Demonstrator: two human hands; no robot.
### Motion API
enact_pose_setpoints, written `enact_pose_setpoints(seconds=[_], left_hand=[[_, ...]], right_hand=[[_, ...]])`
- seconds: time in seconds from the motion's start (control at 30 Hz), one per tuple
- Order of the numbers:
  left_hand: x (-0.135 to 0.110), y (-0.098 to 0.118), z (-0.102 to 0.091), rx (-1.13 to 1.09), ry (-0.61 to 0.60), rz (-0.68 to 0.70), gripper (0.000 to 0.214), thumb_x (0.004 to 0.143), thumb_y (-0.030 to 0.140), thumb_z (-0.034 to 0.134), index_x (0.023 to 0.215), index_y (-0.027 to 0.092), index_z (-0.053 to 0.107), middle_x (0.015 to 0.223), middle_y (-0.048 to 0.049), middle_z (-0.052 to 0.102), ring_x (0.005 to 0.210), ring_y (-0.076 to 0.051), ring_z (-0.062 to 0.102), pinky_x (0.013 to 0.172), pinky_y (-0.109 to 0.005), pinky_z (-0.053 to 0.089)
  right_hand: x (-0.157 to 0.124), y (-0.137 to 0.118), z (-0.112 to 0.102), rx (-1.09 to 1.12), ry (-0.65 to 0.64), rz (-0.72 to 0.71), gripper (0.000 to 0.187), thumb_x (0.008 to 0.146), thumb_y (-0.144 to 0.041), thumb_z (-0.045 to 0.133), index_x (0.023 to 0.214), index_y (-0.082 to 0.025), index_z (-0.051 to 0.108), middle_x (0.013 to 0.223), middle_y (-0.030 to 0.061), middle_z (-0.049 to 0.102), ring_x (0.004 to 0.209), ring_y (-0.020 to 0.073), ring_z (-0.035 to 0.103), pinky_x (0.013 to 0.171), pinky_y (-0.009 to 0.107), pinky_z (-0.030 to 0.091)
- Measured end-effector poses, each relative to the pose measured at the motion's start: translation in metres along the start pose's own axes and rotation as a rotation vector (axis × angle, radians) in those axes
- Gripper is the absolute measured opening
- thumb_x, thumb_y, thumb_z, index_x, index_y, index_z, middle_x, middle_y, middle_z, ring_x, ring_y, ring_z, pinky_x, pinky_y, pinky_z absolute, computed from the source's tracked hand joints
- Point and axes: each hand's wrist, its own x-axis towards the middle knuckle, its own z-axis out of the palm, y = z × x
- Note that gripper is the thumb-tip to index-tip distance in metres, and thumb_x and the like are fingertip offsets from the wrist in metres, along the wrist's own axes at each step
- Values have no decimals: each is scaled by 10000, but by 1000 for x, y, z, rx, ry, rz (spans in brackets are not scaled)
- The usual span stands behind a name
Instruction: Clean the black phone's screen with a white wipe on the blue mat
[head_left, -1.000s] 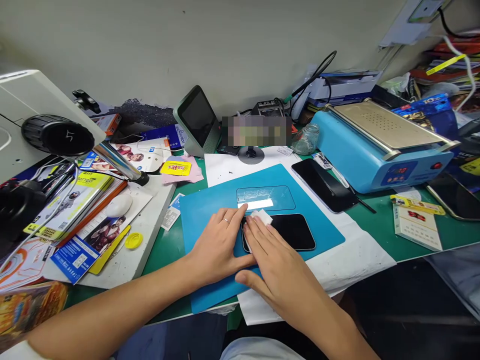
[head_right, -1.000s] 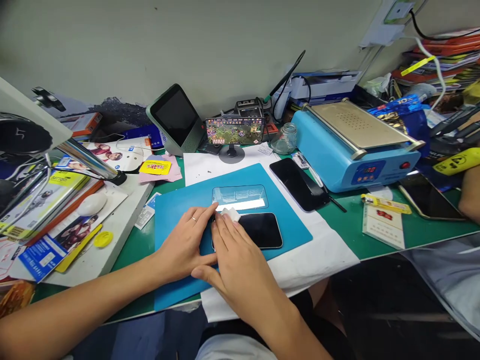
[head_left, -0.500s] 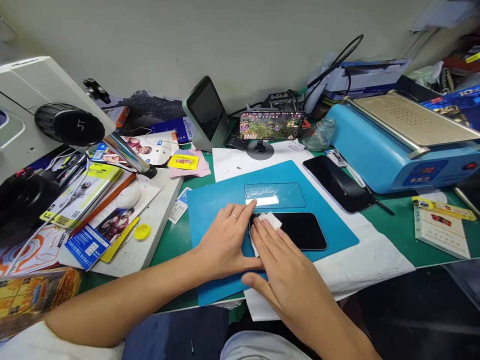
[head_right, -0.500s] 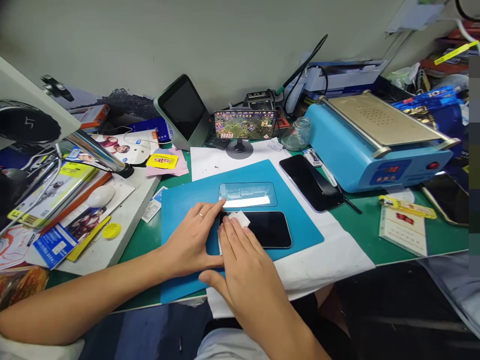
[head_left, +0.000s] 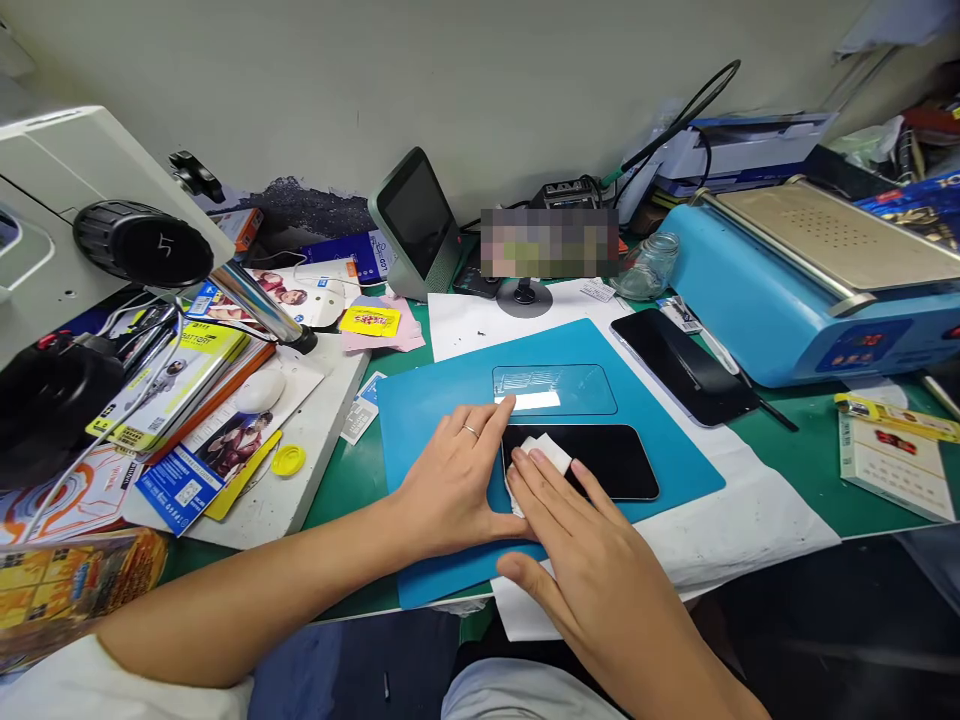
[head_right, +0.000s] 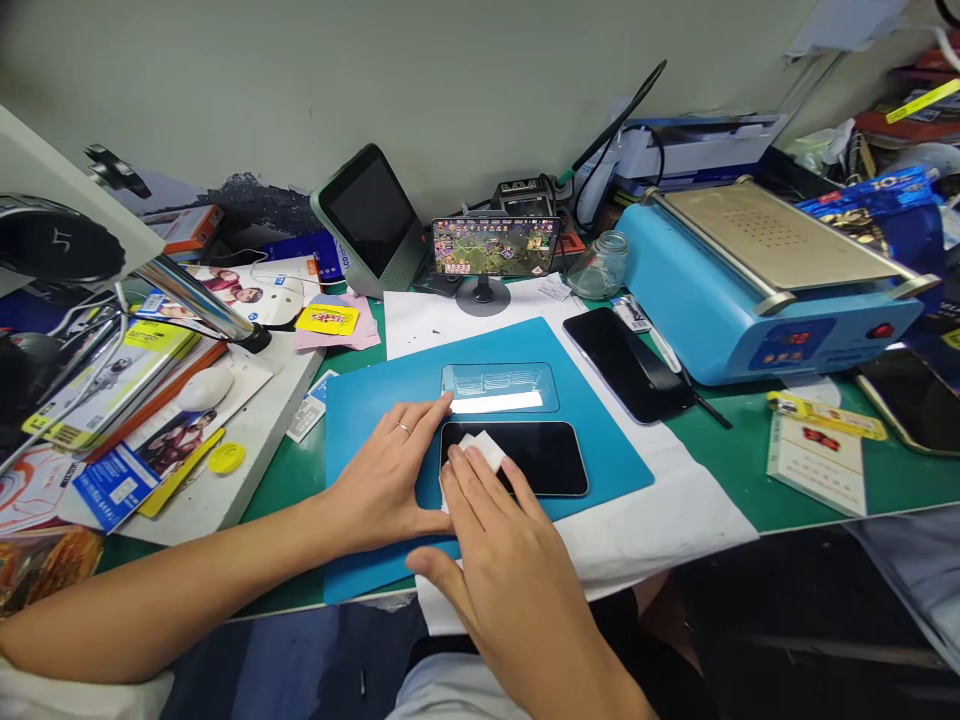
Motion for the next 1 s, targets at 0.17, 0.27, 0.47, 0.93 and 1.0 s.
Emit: enact_pose_setpoints(seconds=[0.17, 0.27, 0.47, 0.93, 1.0], left_hand=[[-2, -4, 1, 9, -28, 20, 1112, 798, 450, 748, 1617, 163, 54, 1448, -214, 480, 1247, -397, 509, 1024, -571, 451], [-2, -2, 0, 10, -23, 5, 1104, 794, 418, 742, 1618, 186, 44, 1477, -211, 461, 1268, -398, 506, 1036, -578, 444], [-3, -1, 2, -1, 1, -32, 1117, 788, 399, 736, 1622, 238, 11, 1530, -194, 409, 1311, -398, 491, 1058, -578, 438], [-2, 2, 1, 8, 0, -47, 1117, 760, 726, 755, 1588, 249, 176, 1470, -176, 457, 1321, -388, 484, 1076, -585, 446], [-3, 2, 0, 12, -11, -60, 1056, 770, 740, 736, 1565, 251, 243, 1443, -167, 476, 1299, -386, 499, 1056, -585, 461]], right_hand=[[27, 4, 4, 16, -5, 71, 696, 1055, -539, 322, 1550, -53, 381, 1597, 153, 393, 1491, 308, 379, 1204, 538, 355], [24, -2, 5, 17, 8, 82, 704, 1054, -548, 317, 1538, -44, 401, 1584, 161, 412, 1472, 309, 413, 1195, 531, 371], [16, -11, 2, 19, -14, 53, 669, 1051, -539, 335, 1503, -64, 470, 1559, 161, 452, 1455, 317, 439, 1172, 550, 395], [-12, 56, -10, -73, 52, 190, 654, 1058, -543, 304, 1500, -90, 468, 1558, 160, 474, 1462, 307, 431, 1177, 588, 347], [-23, 68, -13, -76, 49, 224, 645, 1060, -531, 309, 1524, -100, 434, 1566, 155, 465, 1471, 303, 417, 1176, 595, 349]])
